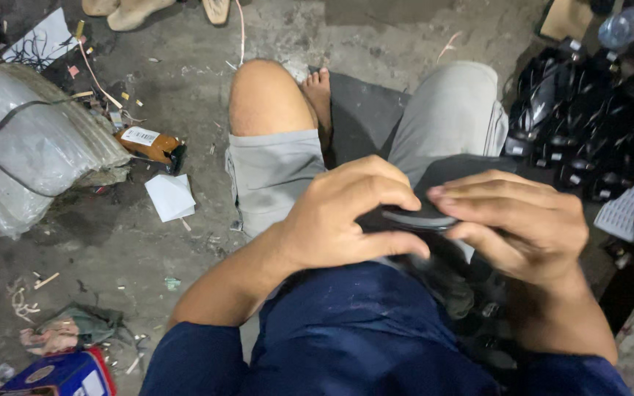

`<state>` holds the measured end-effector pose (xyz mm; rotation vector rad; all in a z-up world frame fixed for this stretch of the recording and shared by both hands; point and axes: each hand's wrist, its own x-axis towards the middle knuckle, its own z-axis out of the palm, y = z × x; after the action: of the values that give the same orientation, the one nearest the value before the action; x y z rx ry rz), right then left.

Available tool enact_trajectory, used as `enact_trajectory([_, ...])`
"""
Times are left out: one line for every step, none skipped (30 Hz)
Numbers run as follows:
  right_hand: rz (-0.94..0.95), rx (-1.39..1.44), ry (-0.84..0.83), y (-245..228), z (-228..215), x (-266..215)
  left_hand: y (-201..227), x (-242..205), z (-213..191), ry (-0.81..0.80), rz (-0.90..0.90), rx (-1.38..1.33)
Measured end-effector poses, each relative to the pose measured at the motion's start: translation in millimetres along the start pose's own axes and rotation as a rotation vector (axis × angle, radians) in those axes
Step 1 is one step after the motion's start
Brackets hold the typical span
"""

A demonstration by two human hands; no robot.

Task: The person assembles black sandals by attaching straps to the sole using a handheld prying tool. They repeatedly pick up sandals, align the straps, and use the tool to secure the components before placing the finished sandals on the floor.

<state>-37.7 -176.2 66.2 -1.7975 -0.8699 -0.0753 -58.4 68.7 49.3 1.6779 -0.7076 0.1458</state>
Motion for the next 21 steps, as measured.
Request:
enact_trajectory([-0.006, 0.01, -0.008, 3.4, 3.0, -1.7, 0.2, -2.4, 3.0, 0.007, 0.019, 0.03])
enact_trajectory([-0.01, 0.017, -0.015, 5.8, 8.3, -2.2, -1.3, -3.6, 2.4, -0.001, -0.003, 0.048])
enact_trajectory([-0.013, 0.025, -0.022, 8.1, 11.8, -2.1, -2.3, -4.8, 1.4, -0.008, -0.025, 0.067])
enact_trajectory([-0.01, 0.01, -0.051, 10.6, 11.2, -2.8, -2.1, -5.7, 2.6, -0.013, -0.045, 0.089])
enact_trajectory([-0.006, -0.004, -0.08, 12.7, 8.9, -3.4, -1.8, -6.5, 2.8, -0.003, -0.063, 0.104])
enact_trajectory([-0.004, -0.018, -0.108, 15.0, 7.3, -2.3, -0.7, -7.8, 0.9, 0.006, -0.078, 0.121])
enact_trajectory([0.019, -0.076, -0.119, 16.8, 4.7, -1.5, 0.4, -8.8, -1.6, 0.015, -0.094, 0.139])
enact_trajectory([0.038, -0.132, -0.13, 19.6, 0.1, -1.1, 0.6, -8.7, -3.5, 0.014, -0.111, 0.163])
enact_trajectory([0.057, -0.189, -0.143, 22.5, -2.1, -1.6, 0.8, -8.6, -4.8, 0.013, -0.127, 0.187])
enact_trajectory([0.071, -0.178, -0.135, 25.1, -1.6, -3.0, 0.9, -10.0, -4.7, 0.015, -0.149, 0.209])
enact_trajectory([0.084, -0.167, -0.127, 27.9, -0.1, -4.7, 0.4, -11.2, -3.7, 0.005, -0.155, 0.22])
enact_trajectory([0.098, -0.156, -0.118, 30.3, 1.4, -6.9, -0.2, -11.7, -1.9, -0.008, -0.162, 0.231])
enact_trajectory([0.088, -0.137, -0.11, 32.8, 3.1, -8.8, -1.2, -11.7, 0.3, -0.021, -0.169, 0.242])
enact_trajectory([0.076, -0.117, -0.102, 35.3, 6.0, -9.9, -2.9, -11.4, 2.8, -0.012, -0.164, 0.221])
enact_trajectory([0.065, -0.098, -0.094, 36.6, 8.7, -11.1, -5.1, -10.9, 5.3, -0.004, -0.16, 0.2])
enact_trajectory([0.08, -0.086, -0.094, 37.5, 10.7, -11.9, -7.3, -10.4, 7.4, 0.005, -0.155, 0.18])
enact_trajectory([0.095, -0.074, -0.093, 37.7, 12.8, -12.6, -9.6, -10.1, 8.9, 0.015, -0.146, 0.157])
enact_trajectory([0.112, -0.061, -0.095, 37.9, 14.0, -13.2, -11.7, -10.1, 10.7, 0.027, -0.141, 0.135])
enact_trajectory([0.131, -0.058, -0.086, 37.6, 14.9, -14.0, -13.6, -10.3, 12.0, 0.039, -0.136, 0.112])
enact_trajectory([0.15, -0.056, -0.078, 36.4, 16.4, -14.8, -15.3, -10.8, 12.4, 0.041, -0.135, 0.103])
enact_trajectory([0.169, -0.054, -0.07, 35.2, 17.8, -15.6, -16.5, -11.5, 12.7, 0.043, -0.135, 0.093])
